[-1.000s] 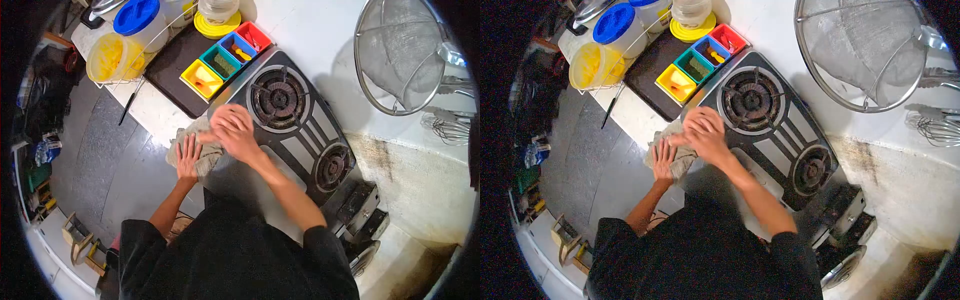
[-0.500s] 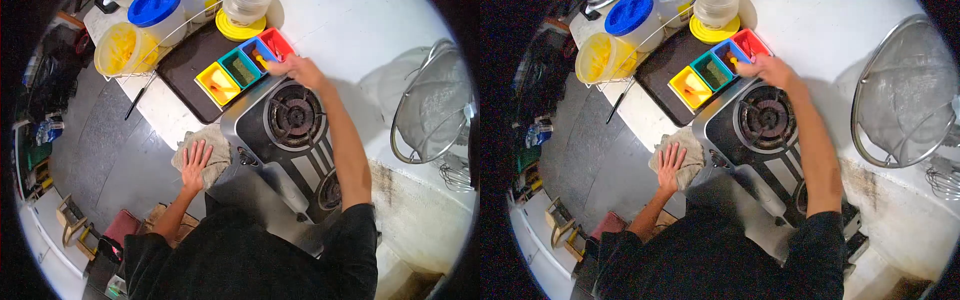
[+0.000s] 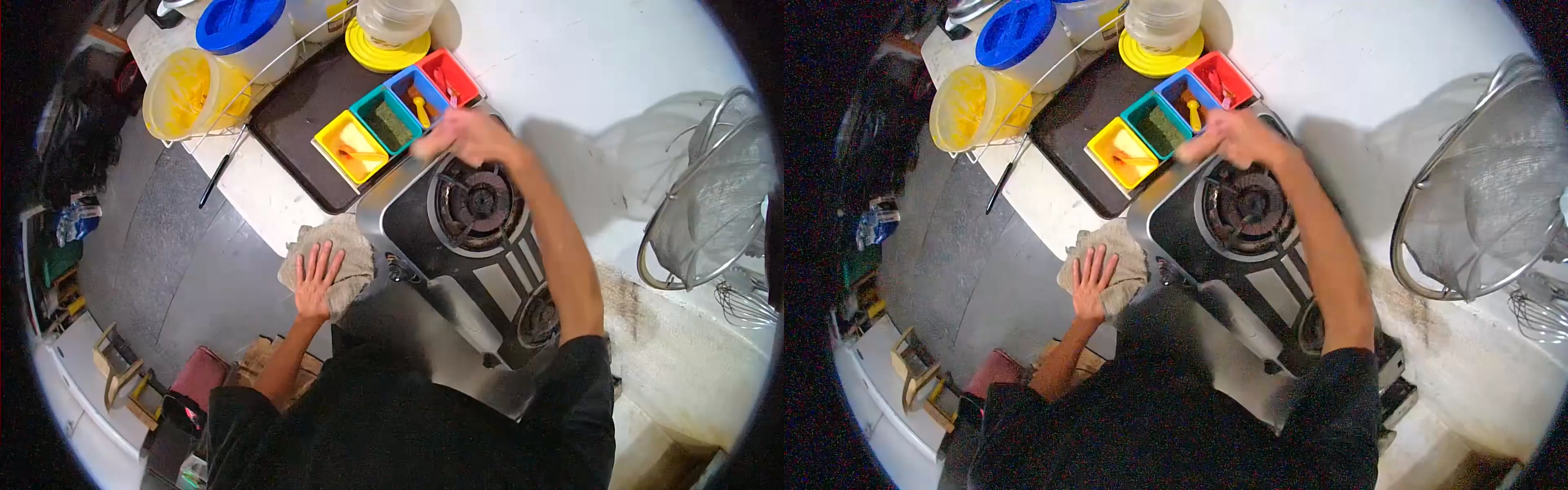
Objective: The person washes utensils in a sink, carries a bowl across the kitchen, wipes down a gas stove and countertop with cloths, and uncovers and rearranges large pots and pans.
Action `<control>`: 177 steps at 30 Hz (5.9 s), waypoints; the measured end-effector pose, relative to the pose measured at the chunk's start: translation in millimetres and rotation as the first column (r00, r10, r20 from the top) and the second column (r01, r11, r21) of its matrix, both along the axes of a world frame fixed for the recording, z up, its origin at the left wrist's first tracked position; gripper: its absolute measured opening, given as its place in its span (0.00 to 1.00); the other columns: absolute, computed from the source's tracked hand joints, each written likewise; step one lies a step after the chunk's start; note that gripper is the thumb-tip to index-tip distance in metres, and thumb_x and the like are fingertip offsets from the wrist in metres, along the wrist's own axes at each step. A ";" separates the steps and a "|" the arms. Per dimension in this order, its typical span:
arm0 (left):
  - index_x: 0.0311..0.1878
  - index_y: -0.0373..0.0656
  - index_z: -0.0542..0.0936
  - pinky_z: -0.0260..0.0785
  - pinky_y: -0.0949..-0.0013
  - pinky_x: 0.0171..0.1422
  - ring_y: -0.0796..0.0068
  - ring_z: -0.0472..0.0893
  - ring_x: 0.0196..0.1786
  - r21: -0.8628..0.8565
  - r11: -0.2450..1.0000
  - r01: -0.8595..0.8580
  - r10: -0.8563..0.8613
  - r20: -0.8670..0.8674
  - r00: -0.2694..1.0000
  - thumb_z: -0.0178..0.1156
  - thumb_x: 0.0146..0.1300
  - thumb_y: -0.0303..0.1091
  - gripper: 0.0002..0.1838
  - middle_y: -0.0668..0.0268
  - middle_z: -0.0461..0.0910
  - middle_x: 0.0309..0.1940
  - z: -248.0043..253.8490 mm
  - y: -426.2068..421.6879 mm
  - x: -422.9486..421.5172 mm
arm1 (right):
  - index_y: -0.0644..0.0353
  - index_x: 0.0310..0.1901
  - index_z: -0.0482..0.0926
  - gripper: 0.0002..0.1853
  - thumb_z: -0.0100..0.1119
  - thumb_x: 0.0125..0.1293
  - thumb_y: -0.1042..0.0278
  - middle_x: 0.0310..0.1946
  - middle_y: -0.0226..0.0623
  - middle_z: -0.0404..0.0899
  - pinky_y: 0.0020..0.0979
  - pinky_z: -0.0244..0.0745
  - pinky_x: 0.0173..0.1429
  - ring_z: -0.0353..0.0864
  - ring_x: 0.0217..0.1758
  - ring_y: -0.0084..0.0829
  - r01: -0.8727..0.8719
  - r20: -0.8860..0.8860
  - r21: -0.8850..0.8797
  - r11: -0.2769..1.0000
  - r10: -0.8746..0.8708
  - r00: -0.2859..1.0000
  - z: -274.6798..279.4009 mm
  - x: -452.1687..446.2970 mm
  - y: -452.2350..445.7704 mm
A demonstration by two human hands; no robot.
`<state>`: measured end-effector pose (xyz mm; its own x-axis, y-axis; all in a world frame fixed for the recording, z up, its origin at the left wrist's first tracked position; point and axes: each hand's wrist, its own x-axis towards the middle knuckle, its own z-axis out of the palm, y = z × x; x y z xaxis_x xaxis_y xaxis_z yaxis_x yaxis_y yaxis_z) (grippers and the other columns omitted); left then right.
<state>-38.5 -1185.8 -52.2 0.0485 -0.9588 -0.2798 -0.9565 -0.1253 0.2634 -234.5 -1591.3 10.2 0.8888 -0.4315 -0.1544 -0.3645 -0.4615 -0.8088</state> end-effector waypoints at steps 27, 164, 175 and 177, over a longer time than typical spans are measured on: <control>0.71 0.58 0.57 0.33 0.48 0.75 0.61 0.48 0.75 -0.039 0.999 -0.013 0.010 -0.069 0.998 0.42 0.62 0.56 0.33 0.66 0.49 0.73 2.9 1.2 4.3 | 0.59 0.36 0.77 0.10 0.64 0.49 0.72 0.33 0.36 0.81 0.29 0.73 0.41 0.79 0.35 0.30 -0.109 -0.309 -0.038 0.993 0.092 0.947 -0.7 19.5 -22.7; 0.64 0.36 0.63 0.56 0.55 0.72 0.55 0.66 0.64 0.242 0.745 -0.621 -0.396 -0.589 -0.705 0.58 0.62 0.46 0.33 0.53 0.66 0.62 106.2 123.2 117.4 | 0.57 0.44 0.79 0.12 0.56 0.56 0.74 0.33 0.30 0.82 0.27 0.74 0.28 0.77 0.22 0.25 0.762 0.549 -0.449 0.466 -0.529 0.647 0.5 1.2 404.6; 0.60 0.38 0.69 0.62 0.62 0.65 0.61 0.70 0.60 0.192 0.587 -0.786 0.158 -0.980 -0.121 0.52 0.64 0.45 0.26 0.56 0.70 0.58 122.4 85.3 98.9 | 0.60 0.30 0.77 0.14 0.49 0.67 0.59 0.24 0.31 0.78 0.26 0.73 0.27 0.78 0.24 0.24 0.653 0.069 0.757 0.018 -0.996 -0.052 71.6 -199.8 419.8; 0.59 0.39 0.72 0.65 0.63 0.59 0.66 0.71 0.57 0.017 0.766 -0.642 0.370 -0.829 0.419 0.49 0.67 0.43 0.23 0.57 0.72 0.55 74.8 66.5 102.7 | 0.62 0.49 0.75 0.18 0.51 0.66 0.57 0.36 0.33 0.80 0.27 0.74 0.41 0.79 0.36 0.24 0.505 0.010 0.860 -0.072 -0.988 -0.157 34.5 -267.0 454.4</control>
<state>64.2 -1119.3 22.6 0.4567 -0.8637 -0.2131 -0.1517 -0.3117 0.9380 -501.5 -1136.9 44.8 -0.2265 -0.8683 -0.4414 0.5107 0.2800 -0.8129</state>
